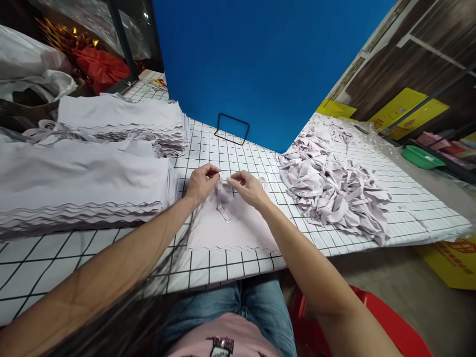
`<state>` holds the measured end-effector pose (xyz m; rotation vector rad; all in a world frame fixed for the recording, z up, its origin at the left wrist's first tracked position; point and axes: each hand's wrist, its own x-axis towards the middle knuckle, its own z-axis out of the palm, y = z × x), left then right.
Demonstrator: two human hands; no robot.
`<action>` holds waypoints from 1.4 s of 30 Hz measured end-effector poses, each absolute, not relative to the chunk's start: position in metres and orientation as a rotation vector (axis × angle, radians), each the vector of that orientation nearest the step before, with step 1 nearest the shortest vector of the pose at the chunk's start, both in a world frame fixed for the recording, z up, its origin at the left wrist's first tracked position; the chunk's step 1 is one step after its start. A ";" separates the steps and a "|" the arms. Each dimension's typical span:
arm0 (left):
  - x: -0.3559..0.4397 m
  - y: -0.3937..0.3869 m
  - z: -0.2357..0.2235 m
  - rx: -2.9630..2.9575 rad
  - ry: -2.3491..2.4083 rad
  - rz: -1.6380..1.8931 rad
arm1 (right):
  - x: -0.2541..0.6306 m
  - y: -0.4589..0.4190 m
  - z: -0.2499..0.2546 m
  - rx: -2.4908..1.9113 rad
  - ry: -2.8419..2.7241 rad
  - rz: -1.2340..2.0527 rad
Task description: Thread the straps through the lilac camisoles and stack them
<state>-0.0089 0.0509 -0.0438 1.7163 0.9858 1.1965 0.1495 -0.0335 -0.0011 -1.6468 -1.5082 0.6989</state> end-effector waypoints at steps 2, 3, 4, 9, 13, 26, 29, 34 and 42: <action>-0.010 0.050 -0.042 1.737 0.960 1.210 | 0.133 -0.022 0.000 -1.607 -1.467 0.864; -0.010 0.051 -0.042 1.736 0.966 1.214 | 0.128 -0.017 0.000 -1.582 -1.424 0.941; -0.010 0.051 -0.042 1.734 0.982 1.215 | 0.125 -0.013 -0.001 -1.552 -1.371 1.024; -0.010 0.054 -0.045 1.716 1.088 1.204 | 0.134 -0.028 0.008 -1.369 -1.316 1.465; -0.008 0.055 -0.046 1.667 1.156 1.186 | 0.153 -0.059 0.021 -1.229 -1.494 1.748; -0.008 0.051 -0.042 1.665 1.045 1.245 | 0.121 -0.018 0.005 -1.462 -1.197 1.488; -0.008 0.054 -0.045 1.650 1.035 1.249 | 0.125 -0.022 0.007 -1.303 -1.225 1.613; -0.006 0.055 -0.046 1.647 1.125 1.234 | 0.145 -0.046 0.018 -1.200 -1.532 1.665; -0.004 0.055 -0.044 1.618 1.224 1.184 | 0.171 -0.071 0.020 -1.221 -1.658 1.640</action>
